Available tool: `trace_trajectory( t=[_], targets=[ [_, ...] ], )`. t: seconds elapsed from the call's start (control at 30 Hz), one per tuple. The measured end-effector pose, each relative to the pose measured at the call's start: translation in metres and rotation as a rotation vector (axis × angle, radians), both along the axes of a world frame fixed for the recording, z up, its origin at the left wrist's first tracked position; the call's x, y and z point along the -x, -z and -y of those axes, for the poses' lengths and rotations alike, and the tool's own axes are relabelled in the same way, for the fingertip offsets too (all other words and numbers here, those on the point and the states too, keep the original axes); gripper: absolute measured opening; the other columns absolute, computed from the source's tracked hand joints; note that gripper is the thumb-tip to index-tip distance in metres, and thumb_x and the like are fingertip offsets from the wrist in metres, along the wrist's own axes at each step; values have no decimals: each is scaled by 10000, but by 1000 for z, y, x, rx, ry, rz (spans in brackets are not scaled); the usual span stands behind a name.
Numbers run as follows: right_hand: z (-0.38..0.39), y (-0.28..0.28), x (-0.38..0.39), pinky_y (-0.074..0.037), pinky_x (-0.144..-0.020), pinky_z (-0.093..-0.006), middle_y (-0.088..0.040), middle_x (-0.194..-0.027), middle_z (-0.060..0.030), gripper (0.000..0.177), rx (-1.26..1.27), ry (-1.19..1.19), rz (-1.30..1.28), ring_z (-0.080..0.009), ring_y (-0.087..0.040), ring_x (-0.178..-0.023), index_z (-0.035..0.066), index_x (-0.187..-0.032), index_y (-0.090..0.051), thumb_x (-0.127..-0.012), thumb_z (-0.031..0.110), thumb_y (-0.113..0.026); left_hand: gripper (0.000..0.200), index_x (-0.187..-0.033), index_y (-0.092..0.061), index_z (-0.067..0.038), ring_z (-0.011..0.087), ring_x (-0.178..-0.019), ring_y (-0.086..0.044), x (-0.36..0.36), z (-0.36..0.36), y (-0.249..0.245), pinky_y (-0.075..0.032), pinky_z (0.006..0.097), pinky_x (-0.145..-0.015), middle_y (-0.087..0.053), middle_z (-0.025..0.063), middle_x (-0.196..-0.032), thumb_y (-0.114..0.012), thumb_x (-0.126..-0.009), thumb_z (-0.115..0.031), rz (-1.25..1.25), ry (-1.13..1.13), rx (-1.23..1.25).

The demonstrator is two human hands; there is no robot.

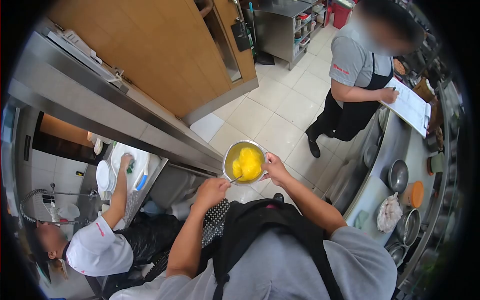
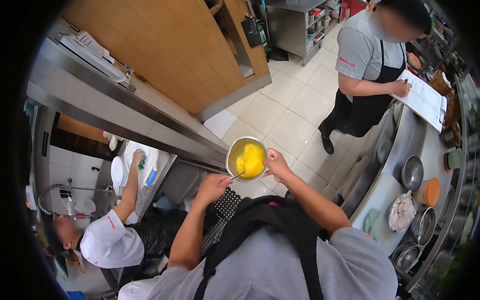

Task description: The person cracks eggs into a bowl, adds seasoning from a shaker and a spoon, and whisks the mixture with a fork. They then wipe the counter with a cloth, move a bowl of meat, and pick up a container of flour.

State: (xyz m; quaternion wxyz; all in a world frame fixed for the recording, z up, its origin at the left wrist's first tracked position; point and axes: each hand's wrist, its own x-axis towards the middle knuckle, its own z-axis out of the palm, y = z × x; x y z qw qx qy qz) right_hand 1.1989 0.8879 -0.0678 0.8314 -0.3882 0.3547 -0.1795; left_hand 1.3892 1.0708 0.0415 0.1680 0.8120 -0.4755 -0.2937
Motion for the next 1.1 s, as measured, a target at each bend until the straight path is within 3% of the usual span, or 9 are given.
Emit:
trace_trajectory(
  t=[0.17, 0.37, 0.43, 0.53, 0.67, 0.77, 0.83, 1.03, 1.1],
  targets=[
    [-3, -4, -8, -634, -597, -460, -538, -891, -40, 215, -41, 4, 24, -214, -638, -784, 129, -860, -453, -803, -33, -582, 257, -966, -759, -156, 371, -865, -683, -14, 2, -9, -538, 466, -744, -717, 144, -899, -565, -935, -321, 194, -86, 133],
    [-7, -15, -19, -632, -625, -471, -548, -899, -42, 216, -45, 54, 25, -216, -642, -798, 128, -867, -462, -799, -36, -584, 223, -930, -741, -146, 418, -872, -669, -27, 0, -5, -532, 513, -754, -707, 178, -901, -569, -930, -287, 281, 49, 1],
    [-8, -12, -22, -625, -640, -475, -566, -901, -45, 225, -33, 61, 37, -222, -641, -806, 133, -869, -469, -790, -43, -585, 231, -947, -738, -135, 415, -873, -670, -25, -4, -5, -532, 509, -750, -704, 181, -896, -570, -934, -293, 207, 97, -79],
    [-11, 1, -24, -622, -643, -482, -582, -901, -41, 238, -51, 85, 2, -226, -650, -819, 136, -866, -471, -781, -52, -589, 242, -963, -752, -119, 400, -903, -677, -39, 0, -14, -539, 460, -785, -709, 189, -890, -571, -940, -278, -45, -93, 188],
    [-12, 1, -27, -627, -655, -487, -586, -913, -41, 236, -23, 105, 26, -231, -663, -853, 138, -866, -475, -790, -60, -578, 248, -975, -761, -119, 393, -903, -682, -36, -4, 17, -542, 451, -803, -717, 179, -904, -591, -932, -294, 134, 65, -51],
    [-8, 1, -26, -630, -662, -496, -568, -905, -36, 234, -44, 102, 21, -226, -659, -864, 139, -869, -472, -797, -62, -570, 261, -992, -751, -132, 400, -906, -683, -50, -1, 21, -544, 472, -826, -723, 166, -913, -580, -924, -317, -189, -67, 219],
    [-8, 1, -25, -635, -656, -500, -557, -909, -36, 235, -51, 103, 53, -227, -656, -870, 136, -877, -466, -799, -61, -567, 266, -999, -749, -145, 395, -892, -687, -38, 2, 15, -547, 462, -807, -719, 172, -894, -583, -923, -339, 204, 18, -64],
    [2, -6, -20, -639, -627, -478, -558, -927, -41, 235, -24, 110, 40, -233, -655, -857, 131, -885, -462, -794, -58, -567, 208, -961, -752, -172, 386, -788, -691, -23, 17, -16, -547, 505, -709, -710, 130, -798, -588, -932, -296, 27, -183, 193],
    [3, -7, -20, -639, -632, -478, -558, -928, -43, 235, -28, 116, 59, -231, -654, -854, 132, -885, -462, -793, -57, -568, 180, -922, -736, -166, 367, -760, -694, -11, 16, -16, -537, 524, -675, -710, 133, -782, -589, -927, -270, 459, 121, -21]
  ],
)
